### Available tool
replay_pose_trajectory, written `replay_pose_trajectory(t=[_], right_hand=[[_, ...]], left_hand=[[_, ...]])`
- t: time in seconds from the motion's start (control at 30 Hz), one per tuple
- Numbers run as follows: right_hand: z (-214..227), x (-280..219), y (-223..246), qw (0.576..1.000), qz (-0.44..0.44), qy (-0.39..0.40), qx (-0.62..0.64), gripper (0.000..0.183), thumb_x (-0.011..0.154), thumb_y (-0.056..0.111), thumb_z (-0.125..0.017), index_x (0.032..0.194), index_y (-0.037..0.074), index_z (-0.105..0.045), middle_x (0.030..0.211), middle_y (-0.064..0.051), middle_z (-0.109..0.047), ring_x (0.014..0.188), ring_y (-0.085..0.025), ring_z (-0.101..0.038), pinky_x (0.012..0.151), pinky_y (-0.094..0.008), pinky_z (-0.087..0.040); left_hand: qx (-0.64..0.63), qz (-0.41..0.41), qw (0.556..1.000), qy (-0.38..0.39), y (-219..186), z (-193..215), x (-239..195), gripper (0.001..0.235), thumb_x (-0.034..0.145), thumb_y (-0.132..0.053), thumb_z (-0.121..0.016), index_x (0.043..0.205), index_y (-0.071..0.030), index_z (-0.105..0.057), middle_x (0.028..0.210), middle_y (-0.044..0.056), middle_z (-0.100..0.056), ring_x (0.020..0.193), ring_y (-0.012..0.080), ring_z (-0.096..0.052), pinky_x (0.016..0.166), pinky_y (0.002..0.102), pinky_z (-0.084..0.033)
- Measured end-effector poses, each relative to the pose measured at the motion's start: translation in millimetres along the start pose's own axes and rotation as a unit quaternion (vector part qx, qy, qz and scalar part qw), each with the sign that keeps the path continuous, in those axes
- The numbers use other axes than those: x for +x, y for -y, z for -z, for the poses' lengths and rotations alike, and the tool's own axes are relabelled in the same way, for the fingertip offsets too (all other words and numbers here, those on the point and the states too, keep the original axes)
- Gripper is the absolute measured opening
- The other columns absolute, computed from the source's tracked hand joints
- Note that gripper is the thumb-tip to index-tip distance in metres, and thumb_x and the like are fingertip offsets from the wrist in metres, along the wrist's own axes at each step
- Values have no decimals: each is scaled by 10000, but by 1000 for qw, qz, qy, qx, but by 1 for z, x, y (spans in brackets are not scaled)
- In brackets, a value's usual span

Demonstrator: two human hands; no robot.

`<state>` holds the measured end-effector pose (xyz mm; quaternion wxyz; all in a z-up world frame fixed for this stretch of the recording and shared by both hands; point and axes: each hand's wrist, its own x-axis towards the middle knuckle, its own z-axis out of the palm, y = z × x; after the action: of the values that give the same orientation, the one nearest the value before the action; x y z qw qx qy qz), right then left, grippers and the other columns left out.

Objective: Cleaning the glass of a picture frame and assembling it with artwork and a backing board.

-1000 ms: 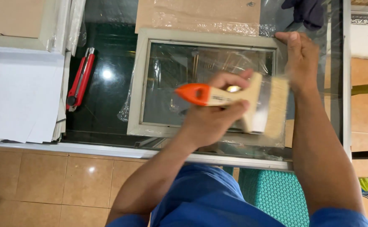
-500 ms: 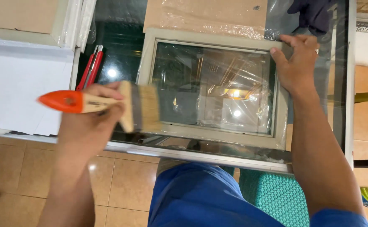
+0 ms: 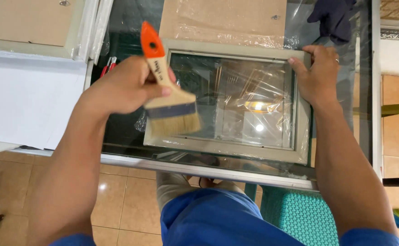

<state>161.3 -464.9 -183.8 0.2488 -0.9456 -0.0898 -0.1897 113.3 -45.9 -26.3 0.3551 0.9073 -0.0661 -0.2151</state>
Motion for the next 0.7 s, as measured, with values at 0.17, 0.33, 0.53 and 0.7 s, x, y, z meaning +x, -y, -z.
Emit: replay_pose_trajectory(t=[0.17,0.33,0.53,0.7], right_hand=[[0,-2,4,1000,1,-8,5,331,1034,124,-786,1271,-62,-649,1161,-234,-559,1047,-354,-501,932,-472,-401],[2,0,8,1000,-17,2,-5,298,1049,104,-732,1276,-70,-647,1151,-228,-546,1019,-345,-505,916,-462,-418],[1,1,16,1000,19,-23,4,196,1078,65,-721,1214,-69,-676,1078,-199,-558,962,-308,-502,857,-432,-431],[2,-2,15,999,19,-24,19,175,1124,74,-660,1196,-84,-688,1052,-208,-568,939,-309,-503,845,-430,-428]], left_hand=[[85,-116,977,-161,1,6,76,245,888,-52,-749,1119,19,-712,1040,161,-766,829,270,-767,777,407,-607],[39,-241,961,-133,-53,13,47,249,890,-43,-742,1132,-27,-684,1065,101,-772,878,224,-773,774,379,-611],[57,-82,980,174,-55,-38,38,234,871,-176,-753,1104,-147,-753,911,-3,-788,659,131,-661,655,280,-487],[78,-196,968,-135,-34,-11,97,220,893,-109,-741,1086,-32,-668,950,103,-773,735,267,-732,683,394,-567]])
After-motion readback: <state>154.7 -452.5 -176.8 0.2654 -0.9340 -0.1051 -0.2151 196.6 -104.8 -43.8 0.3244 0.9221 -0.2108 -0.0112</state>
